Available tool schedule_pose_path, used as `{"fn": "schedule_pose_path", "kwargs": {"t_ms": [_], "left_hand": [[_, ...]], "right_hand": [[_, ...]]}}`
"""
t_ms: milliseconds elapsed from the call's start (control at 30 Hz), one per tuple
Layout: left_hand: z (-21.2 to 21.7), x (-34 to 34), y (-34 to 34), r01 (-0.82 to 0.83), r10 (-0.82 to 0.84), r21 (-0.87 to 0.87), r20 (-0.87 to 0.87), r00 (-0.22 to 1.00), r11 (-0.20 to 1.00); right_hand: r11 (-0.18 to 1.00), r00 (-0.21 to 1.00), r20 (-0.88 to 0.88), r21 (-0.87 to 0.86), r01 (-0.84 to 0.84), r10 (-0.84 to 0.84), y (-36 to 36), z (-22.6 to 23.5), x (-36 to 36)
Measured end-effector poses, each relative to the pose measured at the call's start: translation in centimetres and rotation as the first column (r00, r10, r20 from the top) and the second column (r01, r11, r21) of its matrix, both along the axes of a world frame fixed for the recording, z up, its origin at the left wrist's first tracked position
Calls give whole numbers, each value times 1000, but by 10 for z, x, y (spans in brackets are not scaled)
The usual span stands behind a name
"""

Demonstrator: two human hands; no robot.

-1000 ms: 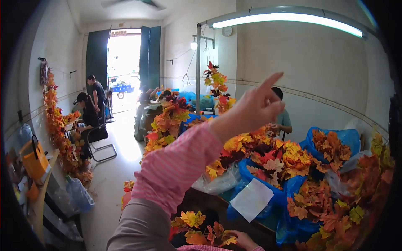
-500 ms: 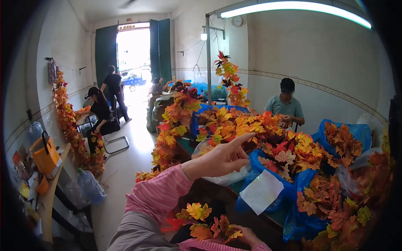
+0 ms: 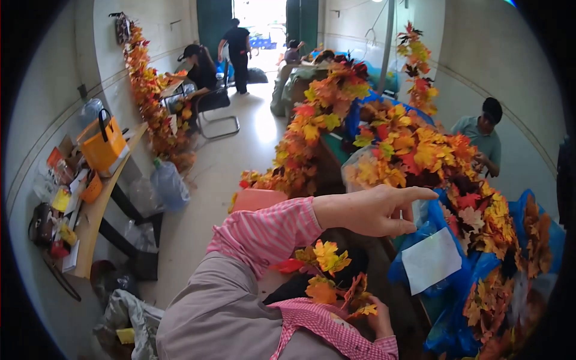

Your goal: The person is manually attaching artificial maple leaves to a central stem to create a garland.

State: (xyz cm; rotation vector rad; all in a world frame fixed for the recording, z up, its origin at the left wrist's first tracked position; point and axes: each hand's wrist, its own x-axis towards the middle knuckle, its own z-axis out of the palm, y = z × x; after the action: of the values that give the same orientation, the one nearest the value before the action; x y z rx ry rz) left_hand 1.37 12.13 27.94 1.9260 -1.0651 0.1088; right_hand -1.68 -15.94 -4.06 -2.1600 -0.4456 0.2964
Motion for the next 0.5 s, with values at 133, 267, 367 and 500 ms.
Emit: {"fn": "schedule_pose_path", "kwargs": {"t_ms": [133,267,367,500], "left_hand": [[-18,-4,18,-29,29,-4,-123,992,1000],[-31,-6,24,-43,31,-51,-211,977,998],[-32,-6,25,-36,20,-56,-274,962,998],[-36,-2,24,17,-26,-34,-277,960,999]], "right_hand": [[998,996,-66,41,-49,51,13,8,-2],[980,977,-208,196,-13,55,14,-7,0],[996,987,-160,92,-8,22,13,2,-5],[995,992,-105,68,78,-71,14,12,-16]]}}
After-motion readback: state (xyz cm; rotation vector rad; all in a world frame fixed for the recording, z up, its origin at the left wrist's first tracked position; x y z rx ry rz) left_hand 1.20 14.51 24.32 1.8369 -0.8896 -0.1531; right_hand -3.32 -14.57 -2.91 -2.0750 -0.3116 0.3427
